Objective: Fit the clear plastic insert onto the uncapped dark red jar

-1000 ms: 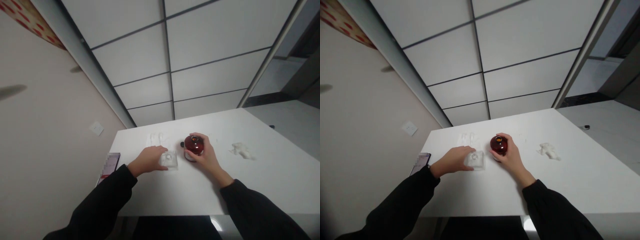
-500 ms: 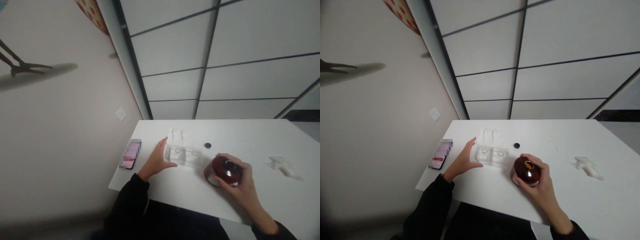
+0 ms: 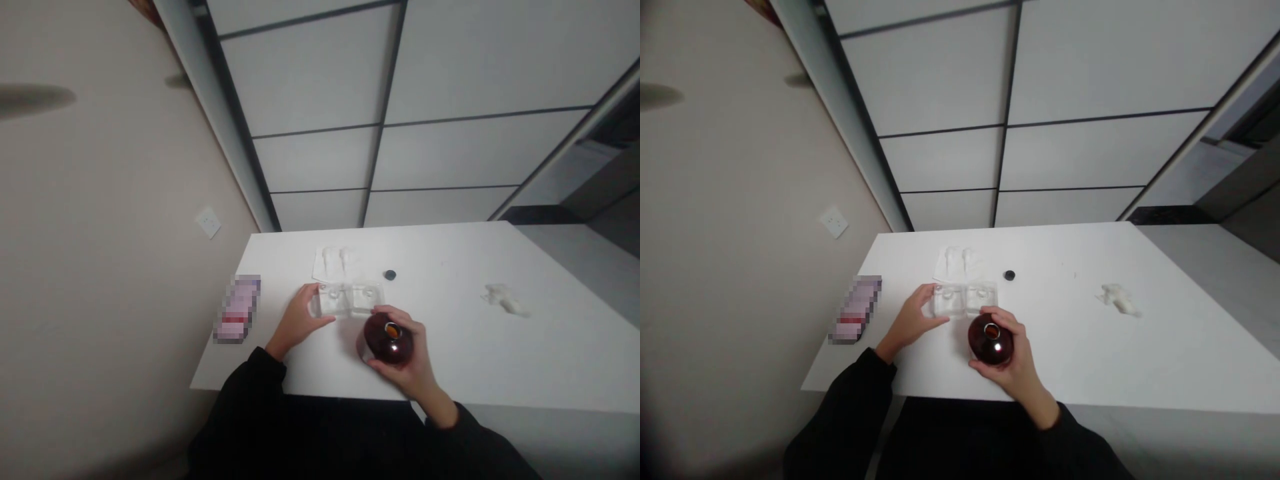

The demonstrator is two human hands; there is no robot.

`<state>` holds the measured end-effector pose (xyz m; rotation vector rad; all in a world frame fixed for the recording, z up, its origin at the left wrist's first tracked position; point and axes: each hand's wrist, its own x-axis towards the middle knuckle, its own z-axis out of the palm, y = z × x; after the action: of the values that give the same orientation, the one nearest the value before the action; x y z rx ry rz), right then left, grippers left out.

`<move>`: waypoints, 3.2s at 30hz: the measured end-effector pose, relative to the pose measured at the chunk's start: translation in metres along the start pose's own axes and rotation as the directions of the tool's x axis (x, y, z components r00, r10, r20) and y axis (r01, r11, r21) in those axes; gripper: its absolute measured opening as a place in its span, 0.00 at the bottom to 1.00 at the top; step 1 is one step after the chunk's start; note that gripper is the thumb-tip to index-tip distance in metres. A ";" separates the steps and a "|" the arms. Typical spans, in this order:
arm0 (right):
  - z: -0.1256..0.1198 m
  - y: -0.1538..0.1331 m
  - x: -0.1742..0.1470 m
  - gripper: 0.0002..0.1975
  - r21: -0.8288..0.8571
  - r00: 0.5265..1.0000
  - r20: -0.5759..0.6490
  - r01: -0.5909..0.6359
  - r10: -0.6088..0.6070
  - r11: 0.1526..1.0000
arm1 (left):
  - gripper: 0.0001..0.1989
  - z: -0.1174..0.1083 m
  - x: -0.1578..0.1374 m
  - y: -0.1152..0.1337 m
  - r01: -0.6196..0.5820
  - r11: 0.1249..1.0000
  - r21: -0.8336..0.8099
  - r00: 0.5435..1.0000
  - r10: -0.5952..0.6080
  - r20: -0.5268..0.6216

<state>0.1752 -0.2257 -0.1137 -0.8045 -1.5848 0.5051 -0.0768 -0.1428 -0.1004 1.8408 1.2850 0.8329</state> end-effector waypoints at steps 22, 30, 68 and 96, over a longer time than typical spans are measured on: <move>0.005 0.005 -0.014 0.44 0.056 0.999 0.027 -0.035 0.033 0.998 | 0.37 -0.045 -0.057 0.074 -0.011 0.989 -0.150 0.999 0.017 0.040; 0.005 0.007 -0.014 0.46 0.070 0.999 0.037 -0.034 0.031 0.997 | 0.37 -0.053 -0.050 0.093 -0.176 0.984 -0.027 0.977 0.178 0.114; 0.004 0.005 -0.012 0.48 0.072 0.998 0.043 -0.043 0.040 0.997 | 0.35 -0.071 -0.018 0.142 -0.442 0.859 0.258 0.879 0.358 0.316; 0.005 0.006 -0.014 0.49 0.066 0.999 0.025 -0.041 0.039 0.997 | 0.35 -0.077 -0.013 0.156 -0.478 0.811 0.337 0.852 0.335 0.403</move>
<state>0.1724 -0.2310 -0.1282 -0.7832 -1.5682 0.5953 -0.0702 -0.1763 0.0704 2.5516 0.9056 0.4368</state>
